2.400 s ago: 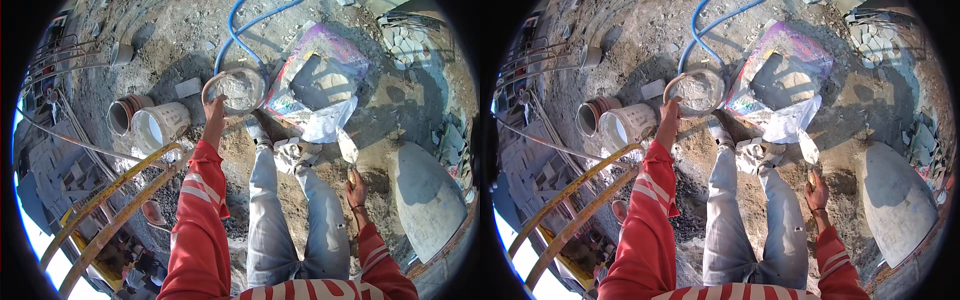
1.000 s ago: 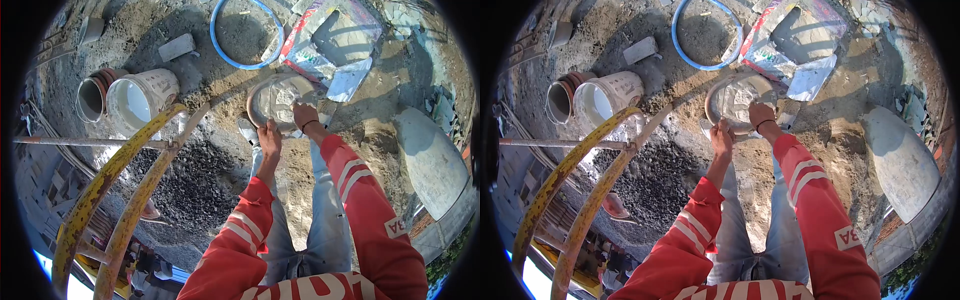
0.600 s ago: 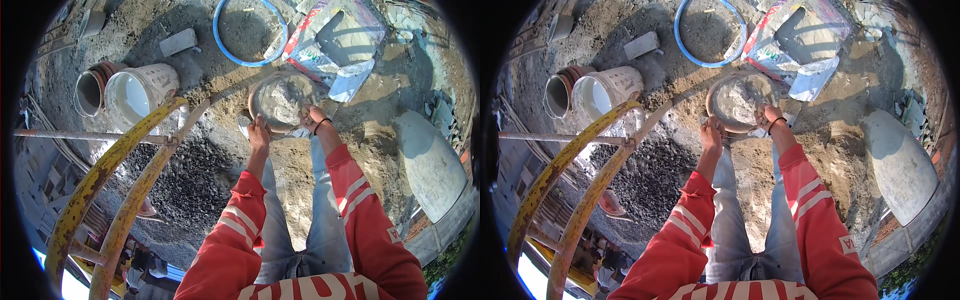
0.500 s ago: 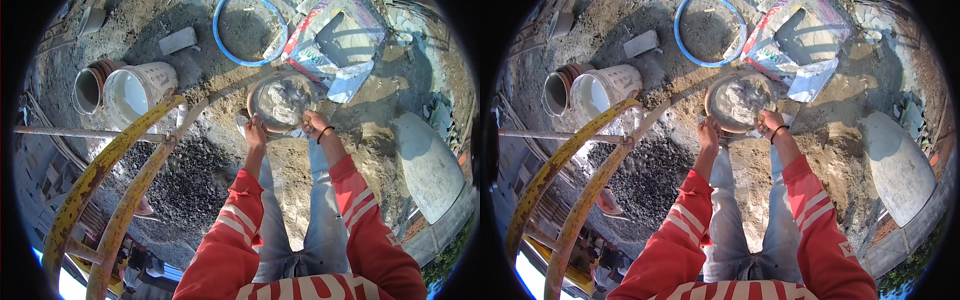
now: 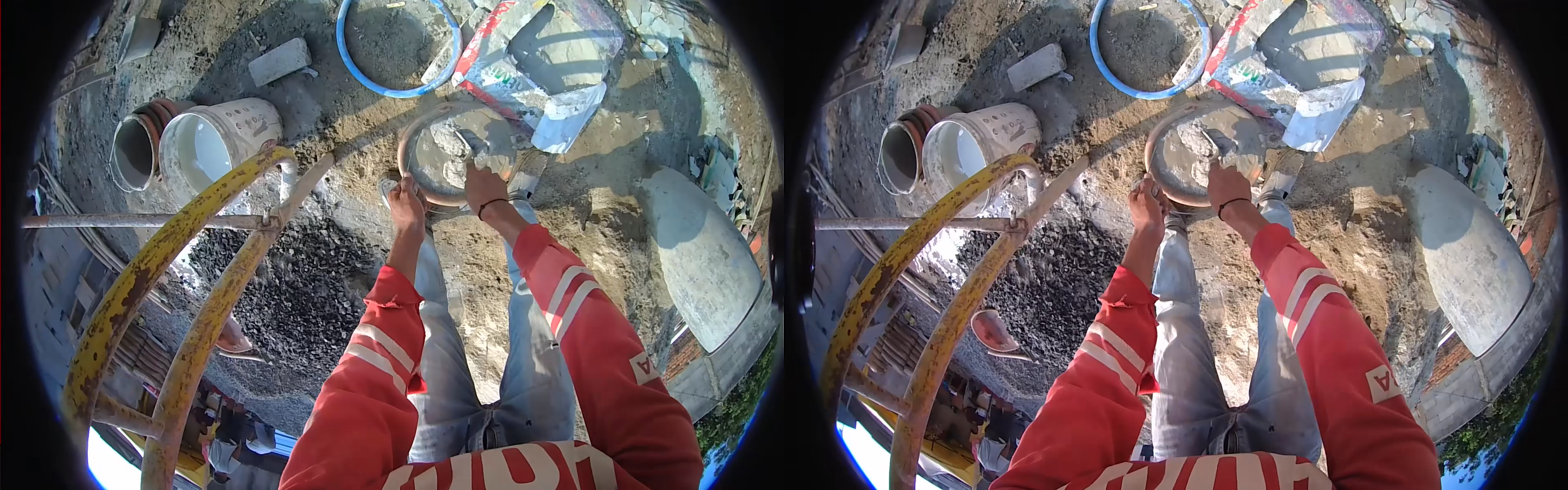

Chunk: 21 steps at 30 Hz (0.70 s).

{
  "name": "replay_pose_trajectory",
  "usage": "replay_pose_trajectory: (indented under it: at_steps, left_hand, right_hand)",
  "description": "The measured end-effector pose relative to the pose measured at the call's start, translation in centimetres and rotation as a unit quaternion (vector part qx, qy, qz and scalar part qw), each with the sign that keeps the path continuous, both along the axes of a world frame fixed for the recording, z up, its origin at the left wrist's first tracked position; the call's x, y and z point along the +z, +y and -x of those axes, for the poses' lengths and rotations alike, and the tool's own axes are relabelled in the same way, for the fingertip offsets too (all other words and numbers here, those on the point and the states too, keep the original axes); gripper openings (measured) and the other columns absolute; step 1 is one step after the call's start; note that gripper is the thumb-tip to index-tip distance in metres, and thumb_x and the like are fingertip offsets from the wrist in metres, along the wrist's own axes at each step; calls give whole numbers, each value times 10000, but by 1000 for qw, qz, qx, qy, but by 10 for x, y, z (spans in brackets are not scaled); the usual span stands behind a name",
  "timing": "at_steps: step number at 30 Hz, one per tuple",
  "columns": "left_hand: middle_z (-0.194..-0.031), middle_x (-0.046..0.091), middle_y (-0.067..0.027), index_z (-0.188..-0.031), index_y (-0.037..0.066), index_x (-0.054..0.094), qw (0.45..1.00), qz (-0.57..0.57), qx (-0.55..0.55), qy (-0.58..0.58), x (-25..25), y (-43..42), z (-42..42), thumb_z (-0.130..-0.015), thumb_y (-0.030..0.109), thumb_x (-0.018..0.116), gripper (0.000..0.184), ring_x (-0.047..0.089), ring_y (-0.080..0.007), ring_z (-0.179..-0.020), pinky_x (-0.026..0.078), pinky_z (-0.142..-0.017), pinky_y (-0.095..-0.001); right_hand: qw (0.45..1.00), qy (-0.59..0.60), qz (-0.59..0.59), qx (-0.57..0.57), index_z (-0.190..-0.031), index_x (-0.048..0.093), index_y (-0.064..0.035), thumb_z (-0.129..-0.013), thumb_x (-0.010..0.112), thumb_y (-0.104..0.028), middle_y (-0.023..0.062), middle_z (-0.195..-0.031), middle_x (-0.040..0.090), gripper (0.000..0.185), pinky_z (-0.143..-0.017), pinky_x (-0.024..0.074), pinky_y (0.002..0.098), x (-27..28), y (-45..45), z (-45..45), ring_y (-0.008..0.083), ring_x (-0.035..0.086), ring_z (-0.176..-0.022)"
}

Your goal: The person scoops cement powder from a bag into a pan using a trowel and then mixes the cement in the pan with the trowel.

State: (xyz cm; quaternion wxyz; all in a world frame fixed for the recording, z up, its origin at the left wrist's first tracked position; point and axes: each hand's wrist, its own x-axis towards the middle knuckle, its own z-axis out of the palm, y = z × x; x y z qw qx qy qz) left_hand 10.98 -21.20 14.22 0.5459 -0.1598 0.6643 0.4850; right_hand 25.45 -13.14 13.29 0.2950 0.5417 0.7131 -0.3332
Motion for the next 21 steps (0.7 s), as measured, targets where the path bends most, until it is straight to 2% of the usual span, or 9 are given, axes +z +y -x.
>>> replay_pose_trajectory:
  at_steps: [6,8,9,13,14,16,17,19,21]
  left_hand:
    - [-525,347,28,-669,144,384,1000,-20,-11,-6,-11,-6,5,-967,301,529,367,329,-100,-403,260,-388,-273]
    - [-527,349,28,-666,141,385,1000,6,0,-12,-9,-5,5,-969,292,529,367,329,-98,-404,254,-390,-273]
    - [-522,347,31,-660,139,389,1000,15,-1,-1,-9,-5,4,-971,291,529,373,328,-91,-405,252,-392,-269]
    - [-517,349,34,-655,140,393,1000,-9,-5,0,-10,-8,5,-967,293,537,377,326,-88,-405,256,-393,-268]
    - [-514,350,34,-654,140,392,1000,-13,-2,-5,-8,-7,6,-966,296,540,379,324,-88,-404,255,-393,-268]
    - [-512,350,35,-653,141,391,1000,-19,4,-15,-8,-7,5,-965,298,543,381,321,-88,-404,254,-393,-268]
    - [-508,349,34,-651,141,391,1000,-16,6,-11,-10,-7,6,-966,301,541,384,320,-89,-403,254,-394,-267]
    - [-503,348,34,-656,143,391,999,-16,8,-29,-17,-11,11,-970,312,533,383,320,-89,-402,253,-397,-265]
    - [-506,350,34,-661,145,391,999,-11,10,-29,-22,-14,13,-969,313,535,379,320,-88,-403,253,-398,-264]
  right_hand:
    - [938,132,46,-317,-1044,617,-68,-858,635,-285,205,-815,676,286,-658,548,443,-90,10,-13,333,689,-812]
    - [655,139,239,-703,-939,585,-79,-896,600,-259,110,-692,620,186,-507,496,347,-50,31,-3,209,625,-634]
    - [658,141,238,-701,-939,585,-79,-896,600,-259,110,-692,620,186,-507,496,347,-47,34,-6,209,625,-634]
    - [423,249,397,-775,-948,554,-60,-941,557,-252,69,-729,570,192,-425,375,226,-17,42,-30,113,462,-531]
    - [427,248,394,-775,-948,554,-60,-941,557,-252,69,-729,570,192,-425,375,226,3,42,-35,113,462,-531]
    - [705,182,288,-623,-1130,575,-56,-911,589,-250,135,-790,609,293,-483,463,303,79,34,-35,187,571,-597]
    - [707,179,285,-621,-1130,575,-56,-911,589,-250,135,-790,609,293,-483,463,303,87,21,-45,187,571,-597]
    - [966,158,79,-187,-1305,506,-80,-869,615,-224,205,-837,626,472,-589,529,413,99,2,-63,310,651,-701]
    - [993,80,26,-87,-1316,497,-67,-853,619,-209,234,-871,630,500,-636,533,450,121,-9,-50,351,656,-756]
